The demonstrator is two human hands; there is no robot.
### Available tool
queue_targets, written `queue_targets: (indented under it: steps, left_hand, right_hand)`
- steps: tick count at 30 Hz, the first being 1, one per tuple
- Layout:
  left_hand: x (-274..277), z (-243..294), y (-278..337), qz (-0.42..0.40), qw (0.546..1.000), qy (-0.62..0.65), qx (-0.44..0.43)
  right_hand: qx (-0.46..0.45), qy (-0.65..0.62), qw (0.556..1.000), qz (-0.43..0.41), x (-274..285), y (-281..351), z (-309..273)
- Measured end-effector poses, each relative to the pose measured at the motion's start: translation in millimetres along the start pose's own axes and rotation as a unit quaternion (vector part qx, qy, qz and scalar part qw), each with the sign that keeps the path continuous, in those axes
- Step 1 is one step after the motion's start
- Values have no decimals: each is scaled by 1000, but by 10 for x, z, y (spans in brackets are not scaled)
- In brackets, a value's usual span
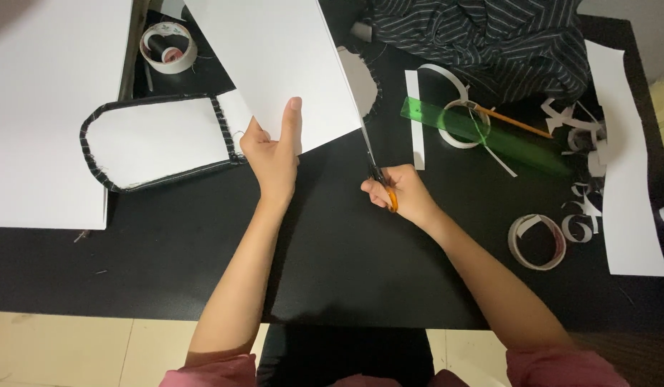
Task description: Measuring, marking, and cutting paper templates to fit a leather or fabric component.
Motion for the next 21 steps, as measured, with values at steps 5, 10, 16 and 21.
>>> queue_targets:
  steps: [5,10,16,21]
  left_hand:
    - [-54,101,-37,-1,1000,10,-14]
    - [-29,171,-14,1,1000,0,-8]
    - [-42,142,-16,0,1000,-1,-17]
    - [-40,78,-25,0,1000,-1,-21]
  right_hand:
    - [-3,8,1000,-7,-13,-13,-31]
    - [-14,7,1000,-12,-8,-6,-17]
    - [-22,2,1000,-12,-5,3,-45]
    - [-27,9,1000,-11,-12,6,-50]
Point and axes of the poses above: each hand's wrist, its own y-axis away from the middle knuckle, its own x-axis out of the back of the hand, z = x × y, the point moved 6 cm from there along -y, towards the middle knuckle, and after that the axes turned 11 degrees about z, right-handed, at the moved point
